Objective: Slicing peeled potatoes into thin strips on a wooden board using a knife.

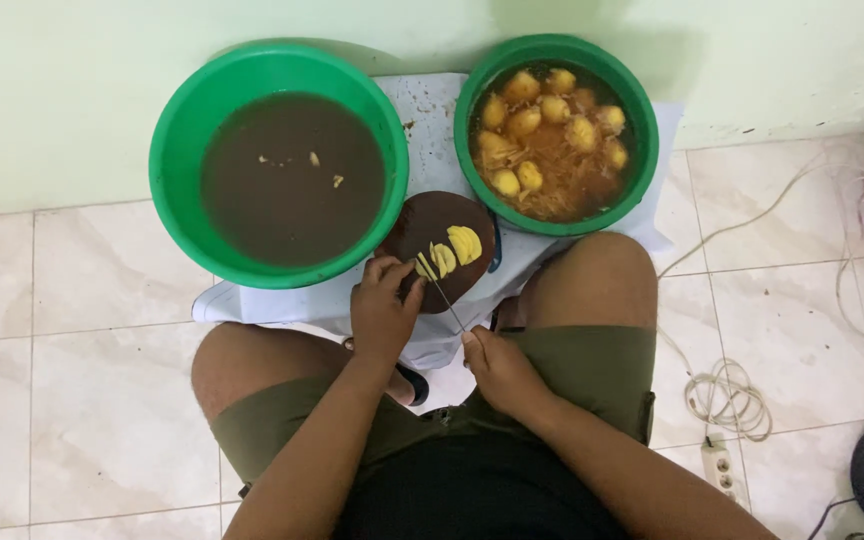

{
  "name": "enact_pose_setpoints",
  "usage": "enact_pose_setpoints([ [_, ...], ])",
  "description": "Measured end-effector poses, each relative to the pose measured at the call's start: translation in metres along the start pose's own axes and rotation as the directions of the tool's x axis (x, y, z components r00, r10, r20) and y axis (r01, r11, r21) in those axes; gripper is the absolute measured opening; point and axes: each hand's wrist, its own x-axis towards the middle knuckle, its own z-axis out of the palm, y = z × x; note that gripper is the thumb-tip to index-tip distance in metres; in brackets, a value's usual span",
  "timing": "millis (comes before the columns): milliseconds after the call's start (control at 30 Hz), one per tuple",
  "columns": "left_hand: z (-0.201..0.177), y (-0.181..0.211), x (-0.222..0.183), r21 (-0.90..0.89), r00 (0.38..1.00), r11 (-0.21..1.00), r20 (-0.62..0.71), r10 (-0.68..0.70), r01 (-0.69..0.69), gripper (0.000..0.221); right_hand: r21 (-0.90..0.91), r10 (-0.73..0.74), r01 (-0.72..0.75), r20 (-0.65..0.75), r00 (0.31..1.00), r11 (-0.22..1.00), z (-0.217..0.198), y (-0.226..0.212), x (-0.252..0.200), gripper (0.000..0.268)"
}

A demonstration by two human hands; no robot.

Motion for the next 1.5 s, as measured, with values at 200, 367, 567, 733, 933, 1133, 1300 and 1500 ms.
enact_pose_setpoints([
  [200, 0.003, -0.003, -0.001, -0.15, 0.999, 0.988, -0.022, -0.048, 0.044, 0.019, -0.024, 0.006, -0.006, 0.033, 0.999, 1.0, 0.005, 0.014, 0.009, 0.04],
  [367, 0.001, 0.002, -0.001, -0.187, 0.997, 0.982, -0.071, -0.033, 0.019, 0.016, -0.016, 0.026, -0.026, 0.025, 0.999, 1.0, 0.001, 0.0, 0.004, 0.043],
  [567, 0.007, -0.004, -0.003, -0.126, 0.997, 0.992, -0.08, -0.008, -0.002, 0.018, -0.019, 0.002, -0.001, 0.049, 0.999, 1.0, 0.006, 0.021, 0.021, 0.041],
  [733, 0.006, 0.0, -0.004, -0.053, 0.996, 0.999, -0.088, -0.014, 0.01, 0.015, 0.043, 0.016, -0.017, 0.034, 0.999, 0.999, 0.007, 0.016, 0.018, 0.042],
  [933, 0.001, 0.006, -0.002, 0.032, 0.995, 0.999, -0.103, -0.014, 0.017, 0.016, 0.142, 0.024, -0.024, 0.007, 1.0, 0.99, 0.013, 0.016, 0.01, 0.045],
  [1133, -0.001, 0.014, -0.006, 0.038, 0.994, 0.997, -0.093, -0.058, 0.062, 0.015, 0.037, 0.0, 0.001, -0.026, 1.0, 0.999, 0.013, 0.013, 0.001, 0.043],
  [1300, 0.005, 0.009, -0.01, 0.101, 0.993, 0.994, -0.114, -0.029, 0.041, 0.019, 0.078, -0.056, 0.058, -0.037, 0.998, 0.995, 0.016, 0.017, 0.0, 0.044],
  [1500, 0.003, 0.011, -0.011, -0.018, 0.99, 0.992, -0.062, -0.125, 0.124, 0.015, 0.075, -0.04, 0.041, -0.013, 0.999, 0.996, 0.011, 0.003, -0.002, 0.04],
])
